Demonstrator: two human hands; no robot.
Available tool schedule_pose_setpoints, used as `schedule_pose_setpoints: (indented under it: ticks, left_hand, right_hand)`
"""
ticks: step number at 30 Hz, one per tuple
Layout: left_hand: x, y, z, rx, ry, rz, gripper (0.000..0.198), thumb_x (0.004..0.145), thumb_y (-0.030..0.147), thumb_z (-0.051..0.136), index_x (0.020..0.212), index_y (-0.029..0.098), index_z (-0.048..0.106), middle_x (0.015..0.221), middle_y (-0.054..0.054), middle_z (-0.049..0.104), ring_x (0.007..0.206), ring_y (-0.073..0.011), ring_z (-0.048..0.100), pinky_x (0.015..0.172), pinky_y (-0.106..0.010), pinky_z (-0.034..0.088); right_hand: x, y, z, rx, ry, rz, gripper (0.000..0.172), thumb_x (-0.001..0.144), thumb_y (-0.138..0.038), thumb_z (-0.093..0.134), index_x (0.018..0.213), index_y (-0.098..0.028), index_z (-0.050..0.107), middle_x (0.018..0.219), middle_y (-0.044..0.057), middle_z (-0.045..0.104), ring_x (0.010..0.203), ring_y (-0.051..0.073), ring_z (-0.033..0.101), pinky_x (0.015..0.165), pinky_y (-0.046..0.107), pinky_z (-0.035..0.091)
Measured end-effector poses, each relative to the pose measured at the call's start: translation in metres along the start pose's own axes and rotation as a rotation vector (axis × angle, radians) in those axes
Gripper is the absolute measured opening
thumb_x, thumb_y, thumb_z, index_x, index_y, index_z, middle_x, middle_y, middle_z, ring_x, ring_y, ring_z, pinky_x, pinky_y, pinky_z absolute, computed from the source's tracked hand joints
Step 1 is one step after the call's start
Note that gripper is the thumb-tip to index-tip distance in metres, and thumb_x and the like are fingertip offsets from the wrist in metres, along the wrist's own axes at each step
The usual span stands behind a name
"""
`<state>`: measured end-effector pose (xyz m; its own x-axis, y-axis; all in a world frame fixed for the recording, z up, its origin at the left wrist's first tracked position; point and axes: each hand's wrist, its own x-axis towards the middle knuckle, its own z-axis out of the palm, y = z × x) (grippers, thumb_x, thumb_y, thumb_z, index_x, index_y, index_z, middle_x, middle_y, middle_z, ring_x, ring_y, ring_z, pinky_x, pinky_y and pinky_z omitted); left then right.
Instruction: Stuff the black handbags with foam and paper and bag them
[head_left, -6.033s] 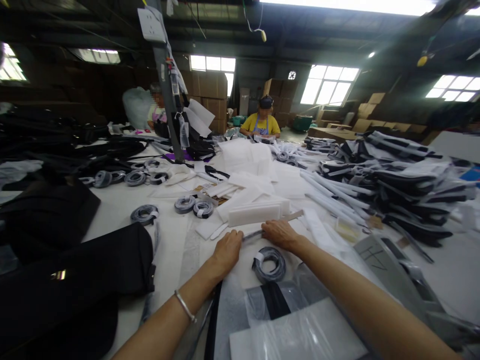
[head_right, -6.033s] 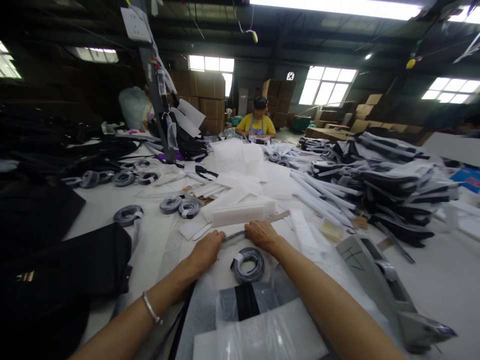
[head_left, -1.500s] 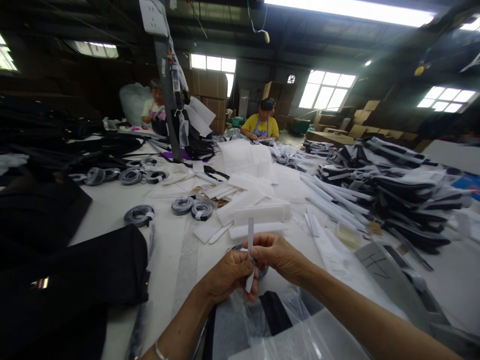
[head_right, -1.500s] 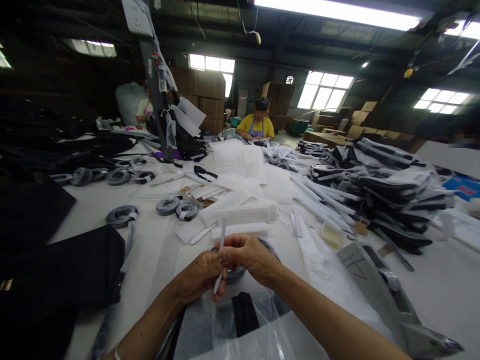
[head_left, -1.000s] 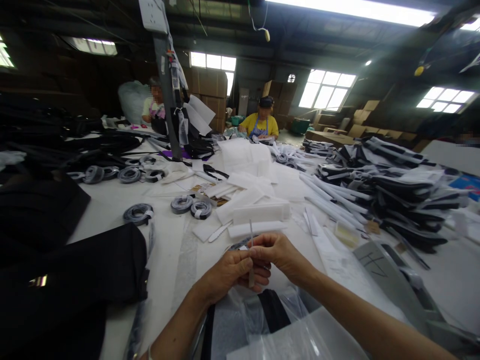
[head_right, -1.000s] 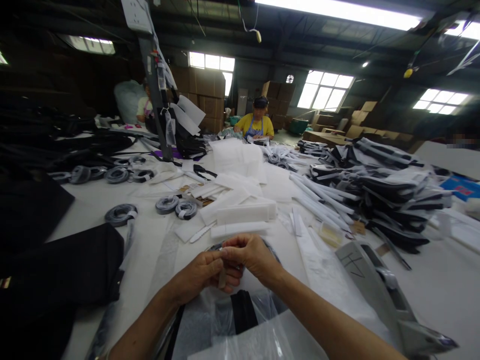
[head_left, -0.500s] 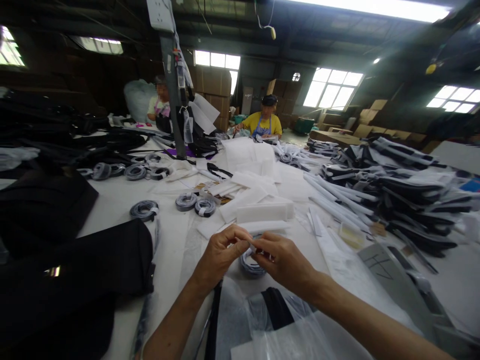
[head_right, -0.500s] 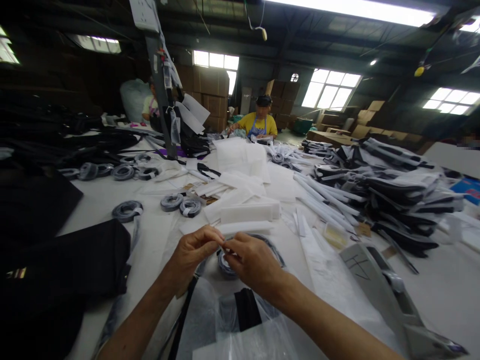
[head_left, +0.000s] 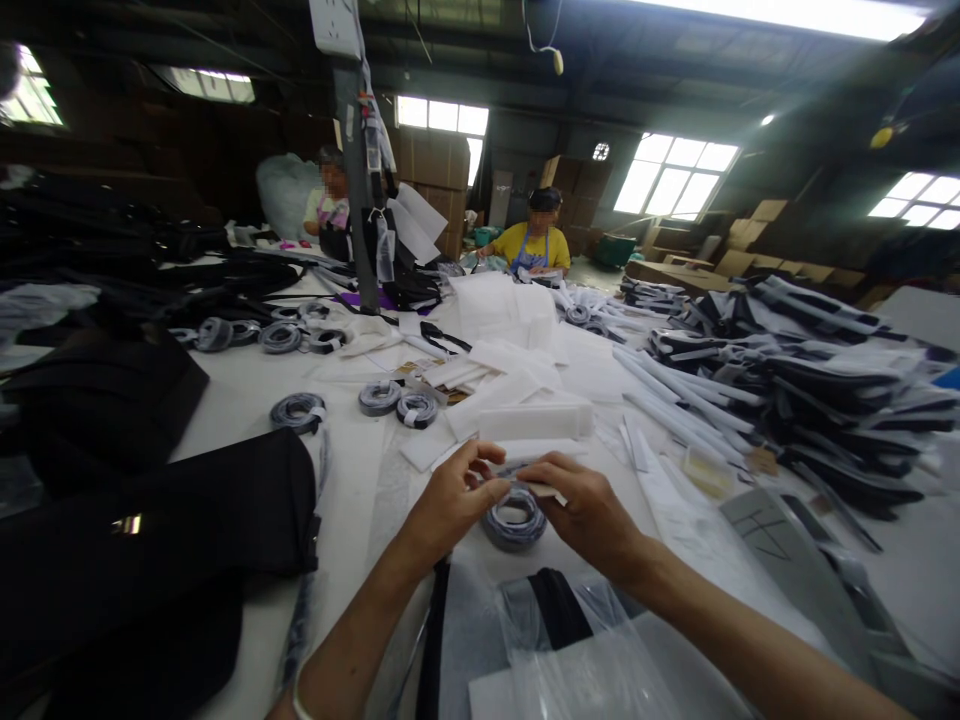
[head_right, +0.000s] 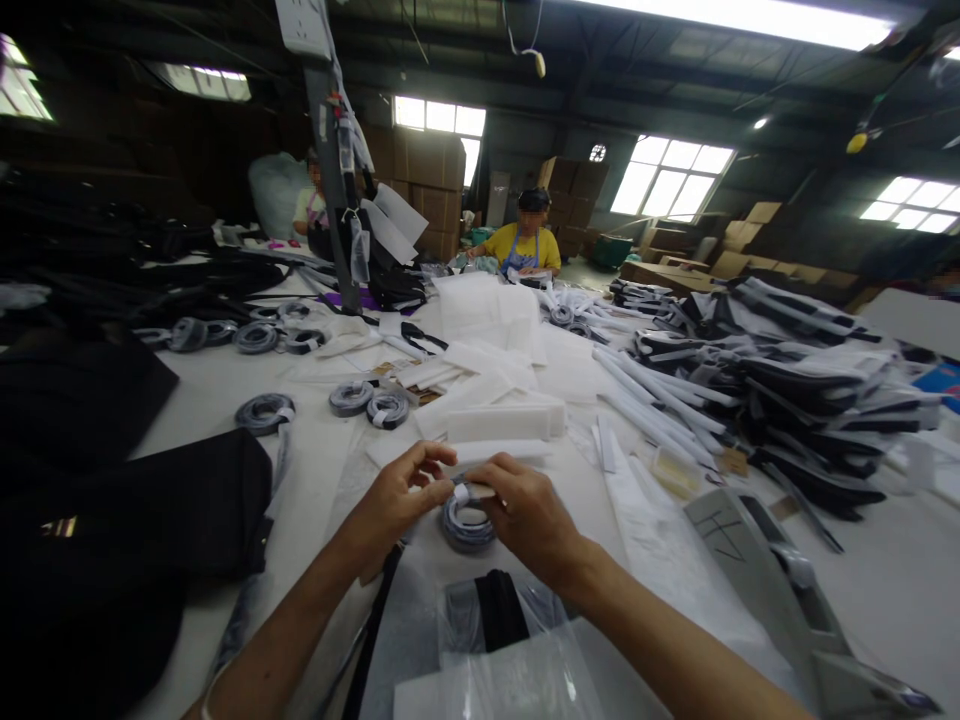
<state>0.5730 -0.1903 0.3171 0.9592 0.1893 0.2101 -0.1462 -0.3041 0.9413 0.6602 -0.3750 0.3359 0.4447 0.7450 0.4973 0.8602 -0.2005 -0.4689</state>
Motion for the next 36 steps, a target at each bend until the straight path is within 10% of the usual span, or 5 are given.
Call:
schedule_pose_setpoints:
  ticks: [5, 14, 23, 28, 36]
  left_hand:
    - [0.008, -0.031, 0.014, 0.646, -0.107, -0.091, 0.045, 0.075, 0.034, 0.065, 0.117, 0.019, 0.060, 0.118, -0.009, 0.063, 0.114, -0.0269, 0.055, 0.099, -0.037, 0.041]
    - [0.019, -0.046, 0.037, 0.788, -0.085, -0.161, 0.034, 0.075, 0.023, 0.056, 0.108, 0.019, 0.065, 0.109, -0.009, 0.065, 0.107, -0.0258, 0.058, 0.090, -0.034, 0.044]
    - [0.020, -0.038, 0.033, 0.802, -0.016, -0.163, 0.030, 0.079, 0.020, 0.056, 0.107, 0.022, 0.067, 0.109, -0.006, 0.069, 0.107, -0.0222, 0.060, 0.092, -0.030, 0.043]
    - [0.016, -0.024, 0.033, 0.789, -0.012, -0.118, 0.028, 0.080, 0.018, 0.055, 0.105, 0.023, 0.066, 0.104, -0.005, 0.068, 0.101, -0.0214, 0.063, 0.086, -0.029, 0.045]
    - [0.009, -0.016, 0.036, 0.593, 0.060, 0.048, 0.025, 0.079, 0.014, 0.053, 0.101, 0.019, 0.063, 0.101, -0.008, 0.066, 0.100, -0.0234, 0.061, 0.091, -0.034, 0.045]
  right_hand:
    - [-0.018, 0.017, 0.005, 0.128, 0.025, 0.140, 0.011, 0.084, -0.013, 0.059, 0.087, -0.021, 0.067, 0.082, 0.002, 0.067, 0.076, 0.017, 0.064, 0.069, 0.026, 0.052]
    - [-0.045, 0.021, 0.015, 0.150, -0.230, 0.278, 0.024, 0.072, 0.000, 0.054, 0.080, -0.021, 0.062, 0.077, -0.002, 0.068, 0.071, 0.014, 0.064, 0.067, 0.023, 0.047]
    - [-0.036, 0.020, 0.015, -0.243, -0.100, -0.227, 0.014, 0.086, -0.010, 0.053, 0.080, -0.020, 0.061, 0.080, 0.004, 0.064, 0.077, 0.019, 0.056, 0.075, 0.033, 0.042]
    - [-0.021, 0.020, 0.023, -0.300, 0.058, -0.160, 0.012, 0.080, -0.009, 0.059, 0.078, -0.020, 0.063, 0.107, 0.009, 0.066, 0.101, 0.026, 0.056, 0.089, 0.043, 0.045]
    - [0.003, 0.040, 0.026, -0.424, -0.098, -0.432, 0.011, 0.091, -0.011, 0.053, 0.094, -0.016, 0.062, 0.120, 0.014, 0.064, 0.111, 0.025, 0.058, 0.100, 0.046, 0.046]
